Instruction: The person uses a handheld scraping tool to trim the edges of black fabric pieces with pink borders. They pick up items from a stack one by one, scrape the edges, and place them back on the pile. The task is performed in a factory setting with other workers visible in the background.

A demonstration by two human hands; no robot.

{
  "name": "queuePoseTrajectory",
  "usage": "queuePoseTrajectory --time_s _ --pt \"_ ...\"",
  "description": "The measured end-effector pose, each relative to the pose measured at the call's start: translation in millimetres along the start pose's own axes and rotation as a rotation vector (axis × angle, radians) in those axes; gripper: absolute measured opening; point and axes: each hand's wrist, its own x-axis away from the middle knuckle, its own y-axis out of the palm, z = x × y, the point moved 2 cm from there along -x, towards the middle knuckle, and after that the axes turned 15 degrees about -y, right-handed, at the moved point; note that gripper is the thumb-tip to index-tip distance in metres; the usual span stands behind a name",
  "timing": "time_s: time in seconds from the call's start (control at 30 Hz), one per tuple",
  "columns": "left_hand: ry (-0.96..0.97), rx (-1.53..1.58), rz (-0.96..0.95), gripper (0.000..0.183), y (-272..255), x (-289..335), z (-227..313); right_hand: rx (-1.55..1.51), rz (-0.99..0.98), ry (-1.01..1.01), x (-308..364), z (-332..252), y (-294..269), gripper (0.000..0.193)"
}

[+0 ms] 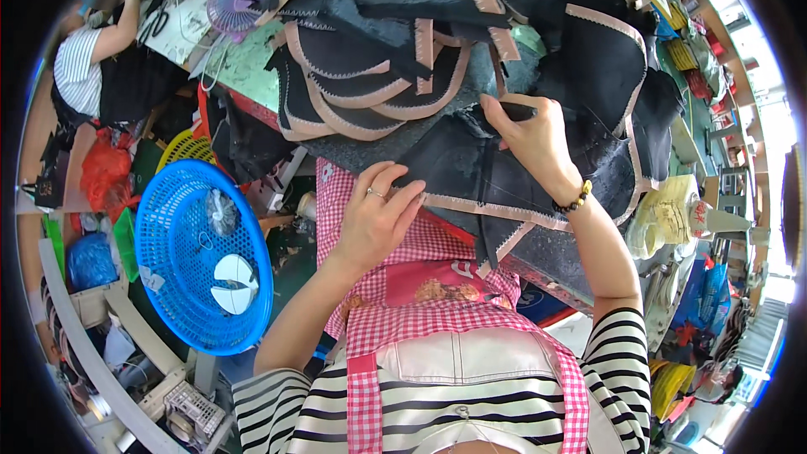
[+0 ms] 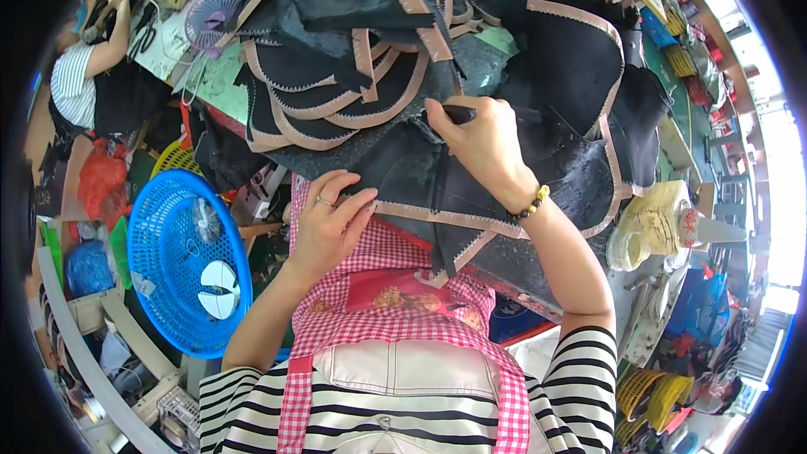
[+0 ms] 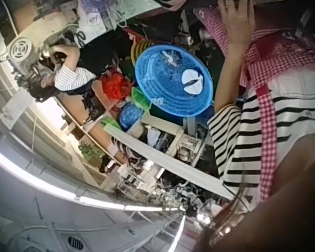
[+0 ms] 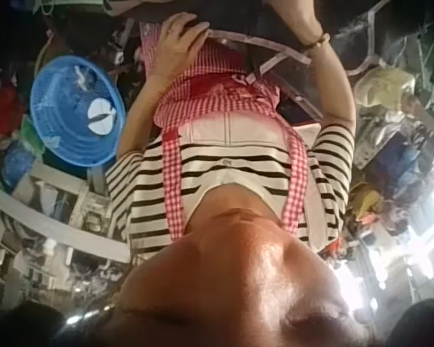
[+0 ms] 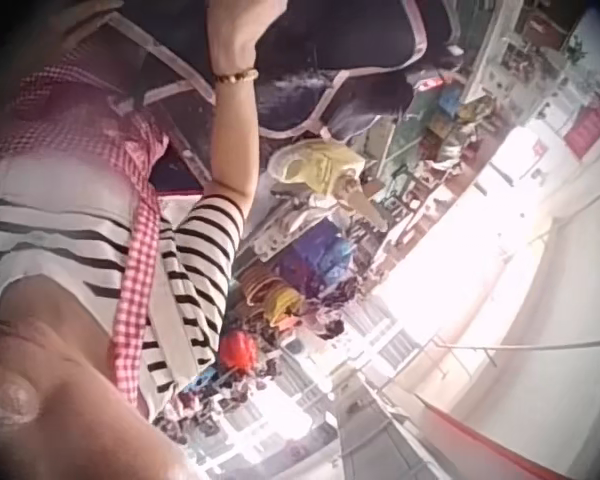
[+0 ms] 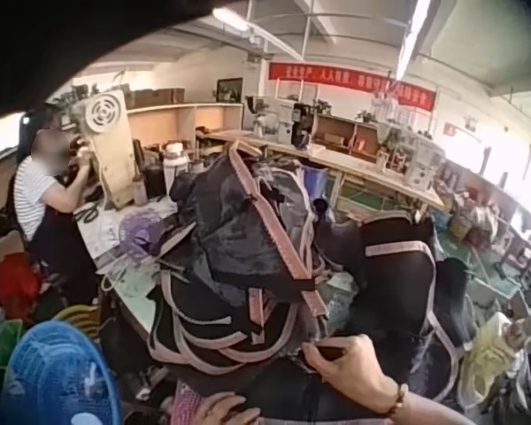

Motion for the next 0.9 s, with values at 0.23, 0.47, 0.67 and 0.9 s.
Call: queuePoseTrajectory --time_s 0.23,0.47,0.67,0.9 --pt "-0.006 0.043 0.014 0.024 -3.6 0.3 -8.0 -0.224 -0.449 -0.286 17.0 -32.1 3.1 0.015" --pt "0.064 -0.012 0.035 0.020 -0.3 0.1 -11.2 -0.064 -0.817 -0.137 36.9 18.8 -87.4 0.016" --pt "0.143 -0.133 0.015 0.022 1.7 -2.3 -14.4 -0.228 -0.526 -0.235 74.5 5.4 -84.5 0.016" --pt "0.116 -0.161 0.018 0.015 -4.7 -1.2 -11.2 0.211 0.300 0.433 196.6 69.9 -200.8 0.017"
